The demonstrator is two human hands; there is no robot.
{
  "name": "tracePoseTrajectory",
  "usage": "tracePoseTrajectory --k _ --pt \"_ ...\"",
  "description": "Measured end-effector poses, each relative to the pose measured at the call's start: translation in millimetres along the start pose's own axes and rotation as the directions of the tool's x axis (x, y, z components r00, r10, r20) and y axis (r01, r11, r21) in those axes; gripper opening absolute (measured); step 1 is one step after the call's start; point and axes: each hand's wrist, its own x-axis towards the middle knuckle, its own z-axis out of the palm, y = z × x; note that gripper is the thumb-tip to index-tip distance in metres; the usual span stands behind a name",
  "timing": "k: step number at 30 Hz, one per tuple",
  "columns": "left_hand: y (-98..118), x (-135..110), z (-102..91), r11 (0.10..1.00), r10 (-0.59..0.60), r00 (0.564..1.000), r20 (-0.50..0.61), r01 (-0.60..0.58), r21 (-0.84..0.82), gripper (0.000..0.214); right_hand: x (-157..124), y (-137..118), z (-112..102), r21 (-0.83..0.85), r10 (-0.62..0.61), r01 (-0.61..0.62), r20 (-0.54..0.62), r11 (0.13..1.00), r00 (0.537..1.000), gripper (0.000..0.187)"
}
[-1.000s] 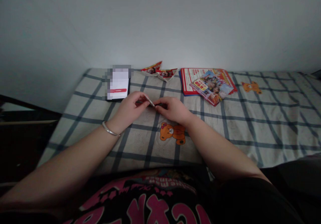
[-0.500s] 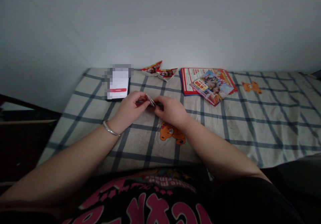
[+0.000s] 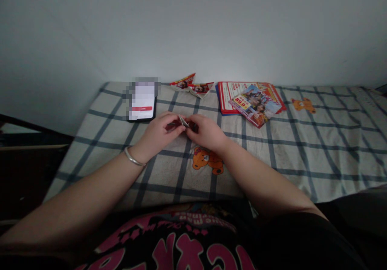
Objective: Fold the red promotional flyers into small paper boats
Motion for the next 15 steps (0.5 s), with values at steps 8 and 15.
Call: tracePoseTrajectory --k 8,15 --pt "-6.5 -2.0 5.6 0.975 -0.053 0.998 -0.021 0.047 -0.216 0.028 -2.6 -0.3 3.0 0.129 0.113 -0.12 0.057 0.984 0.992 0.03" --pt "-11.3 3.9 3.5 0.961 -0.076 0.997 -0.015 0.069 -0.267 0.028 -1.8 1.3 2.2 0.112 0.127 -0.127 0.001 0.986 0.992 0.029"
